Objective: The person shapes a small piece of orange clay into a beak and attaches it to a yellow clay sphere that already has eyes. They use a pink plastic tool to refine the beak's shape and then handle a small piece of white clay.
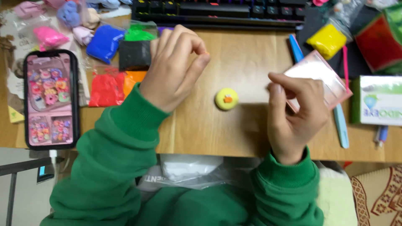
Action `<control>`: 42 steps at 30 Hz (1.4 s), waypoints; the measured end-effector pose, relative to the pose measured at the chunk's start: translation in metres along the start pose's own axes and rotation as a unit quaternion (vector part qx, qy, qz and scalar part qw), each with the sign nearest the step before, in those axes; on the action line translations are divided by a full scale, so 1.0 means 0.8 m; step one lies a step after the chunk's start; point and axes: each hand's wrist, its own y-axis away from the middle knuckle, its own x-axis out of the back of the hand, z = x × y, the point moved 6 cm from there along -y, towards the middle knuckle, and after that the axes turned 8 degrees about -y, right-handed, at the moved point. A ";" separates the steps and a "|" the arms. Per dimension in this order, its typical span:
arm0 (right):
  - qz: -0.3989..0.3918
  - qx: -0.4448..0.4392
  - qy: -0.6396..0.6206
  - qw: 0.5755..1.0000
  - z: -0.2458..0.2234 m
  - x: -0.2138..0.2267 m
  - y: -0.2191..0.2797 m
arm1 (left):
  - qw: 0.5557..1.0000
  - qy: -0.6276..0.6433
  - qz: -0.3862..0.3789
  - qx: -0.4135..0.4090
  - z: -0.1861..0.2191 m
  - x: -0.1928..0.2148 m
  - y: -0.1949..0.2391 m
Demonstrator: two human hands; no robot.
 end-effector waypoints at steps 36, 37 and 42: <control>0.224 -0.166 -0.231 0.932 0.053 0.079 0.087 | 0.961 0.185 -0.203 0.024 0.129 -0.016 -0.059; 0.227 -0.171 -0.227 0.931 0.053 0.084 0.089 | 0.959 0.189 -0.209 0.022 0.126 -0.020 -0.057; 0.097 -0.205 -0.128 0.966 0.046 0.086 0.056 | 0.982 0.082 -0.163 -0.043 0.093 -0.006 -0.042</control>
